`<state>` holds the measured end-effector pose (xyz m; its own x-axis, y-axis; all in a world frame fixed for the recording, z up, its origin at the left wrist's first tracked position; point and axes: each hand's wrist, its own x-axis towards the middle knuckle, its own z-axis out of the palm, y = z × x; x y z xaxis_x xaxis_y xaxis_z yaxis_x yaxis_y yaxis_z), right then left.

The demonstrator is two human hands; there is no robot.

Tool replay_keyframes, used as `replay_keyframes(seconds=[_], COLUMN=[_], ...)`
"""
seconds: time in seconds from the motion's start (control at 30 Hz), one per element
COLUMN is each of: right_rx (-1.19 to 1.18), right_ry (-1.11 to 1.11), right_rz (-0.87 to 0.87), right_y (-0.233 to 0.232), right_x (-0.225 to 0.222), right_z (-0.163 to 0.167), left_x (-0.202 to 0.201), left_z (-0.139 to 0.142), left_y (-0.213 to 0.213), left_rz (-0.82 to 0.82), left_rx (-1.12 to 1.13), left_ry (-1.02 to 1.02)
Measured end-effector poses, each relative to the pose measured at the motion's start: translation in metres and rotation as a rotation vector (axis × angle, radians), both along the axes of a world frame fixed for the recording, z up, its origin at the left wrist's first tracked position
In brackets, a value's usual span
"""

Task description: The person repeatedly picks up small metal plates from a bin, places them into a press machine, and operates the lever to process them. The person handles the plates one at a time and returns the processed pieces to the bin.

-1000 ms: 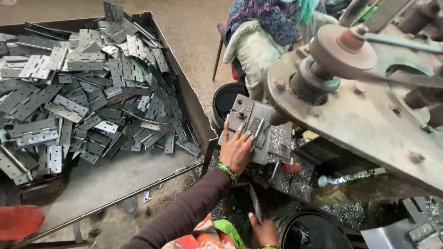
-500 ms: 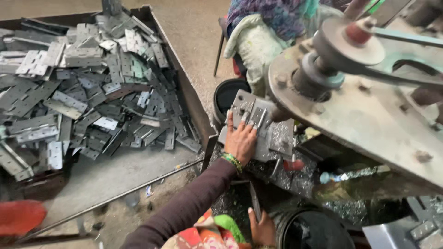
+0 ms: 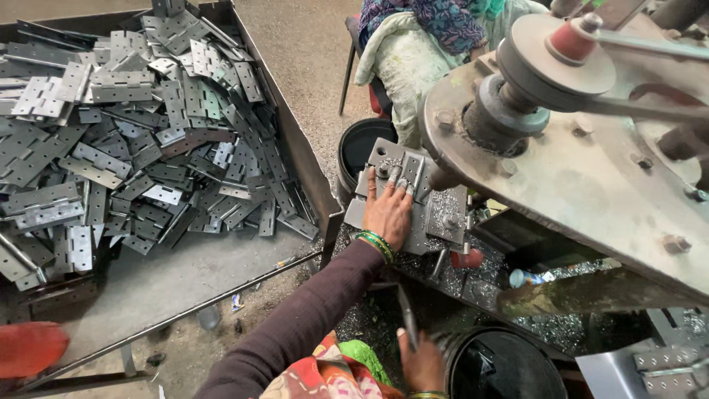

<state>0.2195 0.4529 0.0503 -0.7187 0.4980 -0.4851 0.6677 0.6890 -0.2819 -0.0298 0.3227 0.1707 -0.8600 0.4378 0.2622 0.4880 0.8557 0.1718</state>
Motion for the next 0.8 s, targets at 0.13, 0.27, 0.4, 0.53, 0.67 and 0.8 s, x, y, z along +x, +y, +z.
replay_keyframes(seconds=[0.13,0.27,0.4,0.53,0.67,0.8], right_rx=[0.061,0.024,-0.111,-0.055,-0.046,-0.033], right_ry=[0.343,0.225,0.135,0.146,0.125,0.165], right_rz=[0.057,-0.016,-0.004,0.007,0.007,-0.012], right_y=[0.012,0.027,0.034,0.034,0.047,0.06], right_x=[0.008,0.01,0.004,0.0,-0.01,-0.018], right_z=[-0.076,-0.087,-0.045,-0.014,-0.022,-0.054], left_x=[0.003,0.02,0.037,0.023,0.012,0.047], left_z=[-0.002,0.002,0.003,0.008,0.018,0.008], left_y=[-0.003,-0.009,-0.018,-0.015,-0.015,-0.043], left_rz=[0.038,-0.004,-0.083,-0.042,-0.021,-0.071], left_rx=[0.101,0.015,0.054,0.13,0.177,0.157], left_ry=[0.204,0.188,0.059,0.127,0.158,0.091])
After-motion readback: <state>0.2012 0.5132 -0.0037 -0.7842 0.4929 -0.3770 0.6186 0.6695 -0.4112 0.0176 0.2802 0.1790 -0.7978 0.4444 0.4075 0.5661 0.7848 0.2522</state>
